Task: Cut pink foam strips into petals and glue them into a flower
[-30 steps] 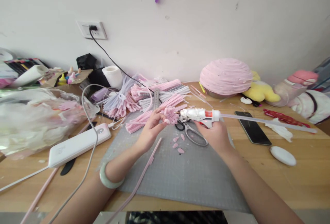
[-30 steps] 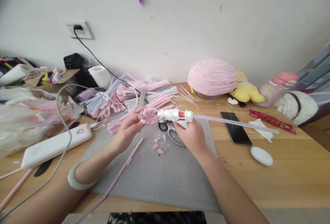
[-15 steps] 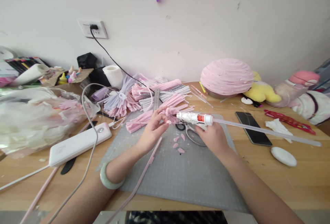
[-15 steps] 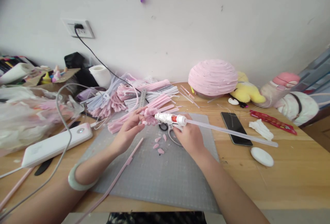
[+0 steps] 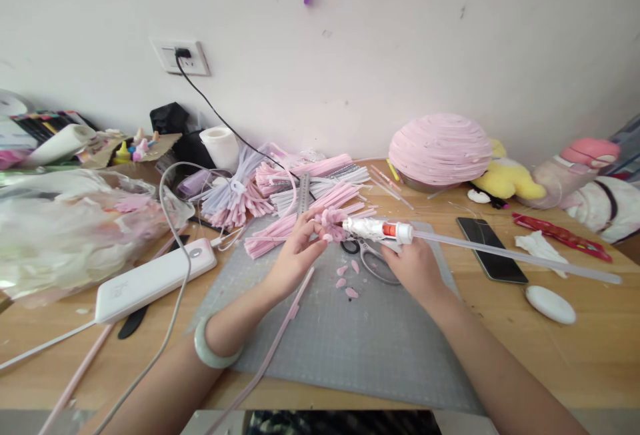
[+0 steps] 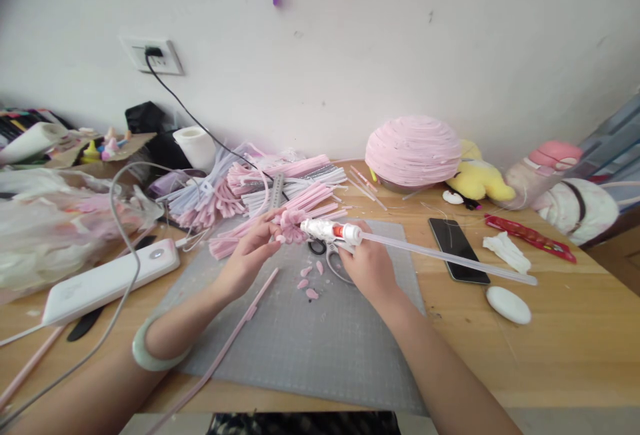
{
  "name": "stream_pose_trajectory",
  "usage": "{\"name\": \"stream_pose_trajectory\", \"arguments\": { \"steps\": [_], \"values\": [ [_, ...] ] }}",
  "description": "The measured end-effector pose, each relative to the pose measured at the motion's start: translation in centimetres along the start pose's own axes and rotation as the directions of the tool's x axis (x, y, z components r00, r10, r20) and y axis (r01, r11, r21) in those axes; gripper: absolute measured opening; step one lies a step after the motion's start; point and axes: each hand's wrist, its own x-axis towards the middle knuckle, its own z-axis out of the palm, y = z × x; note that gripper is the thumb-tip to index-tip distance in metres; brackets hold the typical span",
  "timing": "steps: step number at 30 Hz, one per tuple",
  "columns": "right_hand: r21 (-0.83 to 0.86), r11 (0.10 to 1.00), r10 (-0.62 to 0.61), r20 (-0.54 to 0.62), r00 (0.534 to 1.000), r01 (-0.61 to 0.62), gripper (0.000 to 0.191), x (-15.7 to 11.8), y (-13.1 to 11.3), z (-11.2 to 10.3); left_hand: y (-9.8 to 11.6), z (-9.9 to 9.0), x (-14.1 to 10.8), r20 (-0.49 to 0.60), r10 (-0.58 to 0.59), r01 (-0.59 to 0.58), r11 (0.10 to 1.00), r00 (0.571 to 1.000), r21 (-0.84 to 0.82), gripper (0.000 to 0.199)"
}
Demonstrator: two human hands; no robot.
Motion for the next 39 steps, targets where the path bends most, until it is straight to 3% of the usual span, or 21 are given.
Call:
{"name": "stream_pose_trajectory", "arguments": {
  "steps": [7, 14, 18, 22, 24, 26, 29, 35, 37, 39],
  "values": [
    [-0.004, 1.0, -0.022, -0.072, 0.997, 0.022, 0.023, 0.1, 0.1, 0.4, -0.2, 0.0, 0.1, -0.026, -0.018, 0.018, 1.0, 0.999, -0.003, 0.01],
    [0.166, 0.977, 0.145, -0.058, 0.988, -0.133, 0.023, 0.5, -0.4, -0.3, -0.3, -0.1, 0.2, -0.045, -0.022, 0.022, 1.0, 0.999, -0.007, 0.009],
    [0.394, 0.85, 0.366, 0.035, 0.93, -0.349, 0.032, 0.9, 0.0, -0.6, -0.3, -0.1, 0.2, -0.044, -0.015, 0.015, 1.0, 0.999, -0.007, 0.01],
    [0.543, 0.685, 0.511, 0.116, 0.852, -0.485, 0.04, 1.9, 2.3, -0.8, -0.4, -0.2, 0.1, -0.044, -0.001, 0.001, 1.0, 0.999, -0.012, 0.01],
    [0.431, 0.725, 0.541, 0.126, 0.832, -0.537, 0.04, 2.5, 4.0, -1.1, -0.4, -0.2, 0.1, -0.044, 0.004, -0.004, 1.0, 0.999, -0.013, 0.01],
    [0.203, 0.795, 0.545, 0.175, 0.82, -0.572, 0.043, 3.0, 5.5, -1.4, -0.5, -0.2, 0.1, -0.051, 0.001, -0.001, 1.0, 0.999, -0.012, 0.011],
    [-0.073, 0.832, 0.547, 0.268, 0.793, -0.549, 0.045, 3.3, 6.9, -1.7, -0.4, -0.2, 0.0, -0.049, -0.007, 0.006, 0.999, 0.999, -0.032, 0.011],
    [-0.354, 0.811, 0.565, 0.267, 0.781, -0.466, 0.042, 2.9, 6.3, -2.3, -0.2, 0.1, -0.2, -0.018, -0.008, 0.007, 0.996, 1.0, -0.093, 0.009],
    [-0.378, 0.817, 0.534, 0.212, 0.819, -0.435, 0.039, 2.8, 4.6, -2.9, -0.1, 0.2, -0.3, -0.02, -0.014, 0.012, 0.996, 1.0, -0.091, 0.01],
    [-0.266, 0.893, 0.399, 0.091, 0.912, -0.363, 0.029, 2.6, 1.9, -3.6, 0.1, 0.3, -0.4, -0.026, -0.015, 0.013, 0.997, 1.0, -0.08, 0.012]
  ]
}}
